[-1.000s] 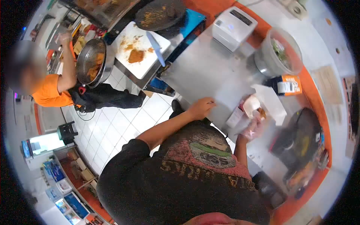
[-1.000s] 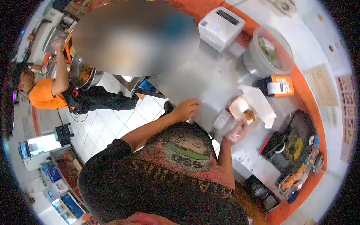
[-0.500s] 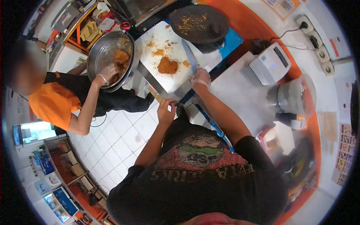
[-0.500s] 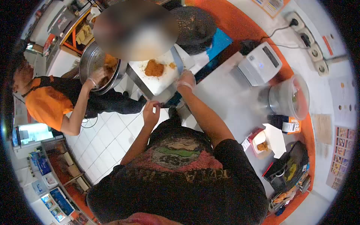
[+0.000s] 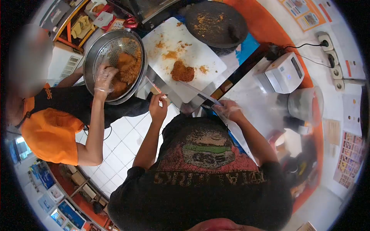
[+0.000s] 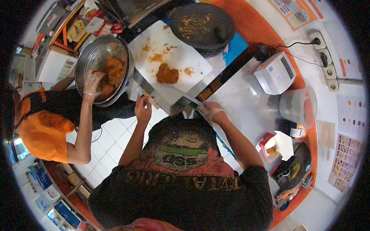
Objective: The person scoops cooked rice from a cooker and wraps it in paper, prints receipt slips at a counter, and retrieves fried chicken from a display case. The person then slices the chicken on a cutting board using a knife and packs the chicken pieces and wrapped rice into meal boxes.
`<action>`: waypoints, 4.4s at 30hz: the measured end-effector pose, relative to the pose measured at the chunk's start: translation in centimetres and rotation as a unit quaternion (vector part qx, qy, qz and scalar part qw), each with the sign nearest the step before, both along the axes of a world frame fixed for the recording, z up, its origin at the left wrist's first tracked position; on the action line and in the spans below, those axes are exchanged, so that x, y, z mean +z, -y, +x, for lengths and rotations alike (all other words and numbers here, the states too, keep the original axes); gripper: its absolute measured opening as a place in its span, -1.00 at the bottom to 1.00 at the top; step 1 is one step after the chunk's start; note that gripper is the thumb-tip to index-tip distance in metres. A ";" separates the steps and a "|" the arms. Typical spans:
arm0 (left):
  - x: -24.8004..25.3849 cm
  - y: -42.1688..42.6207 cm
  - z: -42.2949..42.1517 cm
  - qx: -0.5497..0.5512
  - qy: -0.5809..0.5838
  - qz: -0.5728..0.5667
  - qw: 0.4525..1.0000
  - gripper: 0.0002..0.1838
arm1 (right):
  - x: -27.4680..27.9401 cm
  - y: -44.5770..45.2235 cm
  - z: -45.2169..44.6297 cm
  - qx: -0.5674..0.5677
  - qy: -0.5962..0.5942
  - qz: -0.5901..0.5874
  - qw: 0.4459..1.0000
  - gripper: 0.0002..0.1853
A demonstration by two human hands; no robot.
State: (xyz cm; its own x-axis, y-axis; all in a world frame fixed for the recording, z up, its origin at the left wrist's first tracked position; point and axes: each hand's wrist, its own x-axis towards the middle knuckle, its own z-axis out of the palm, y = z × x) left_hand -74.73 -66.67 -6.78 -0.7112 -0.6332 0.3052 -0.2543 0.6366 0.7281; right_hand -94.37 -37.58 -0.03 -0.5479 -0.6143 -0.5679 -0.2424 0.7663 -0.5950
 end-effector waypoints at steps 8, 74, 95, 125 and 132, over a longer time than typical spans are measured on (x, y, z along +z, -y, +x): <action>-0.4 0.8 -1.4 -0.002 -0.018 0.019 1.000 -0.85 | 3.2 -2.5 -3.2 -0.043 -0.116 0.045 0.991 -0.60; 4.6 6.8 -19.7 -0.110 0.216 -0.179 0.953 -0.69 | -3.2 16.6 1.3 0.111 -0.213 0.012 0.971 -0.69; 4.4 10.6 -19.6 -0.226 0.050 -0.224 0.947 -0.65 | -2.4 16.5 1.4 0.124 -0.333 -0.085 0.931 -0.78; 4.0 9.4 -20.6 -0.289 0.041 -0.133 0.947 -0.58 | -0.3 14.2 0.5 -0.120 -0.196 -0.010 0.973 -0.51; 4.6 8.4 -20.8 -0.259 0.120 -0.174 0.942 -0.58 | -0.5 14.8 -0.4 -0.139 -0.111 0.070 0.982 -0.49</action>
State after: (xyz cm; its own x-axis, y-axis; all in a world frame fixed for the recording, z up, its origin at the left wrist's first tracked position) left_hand -95.57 -75.03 -2.14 -0.9724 -0.0735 0.2216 0.0253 0.9103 0.4131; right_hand -94.75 -52.34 -0.53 -0.8037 -0.3481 -0.4827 -0.1242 0.8913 -0.4360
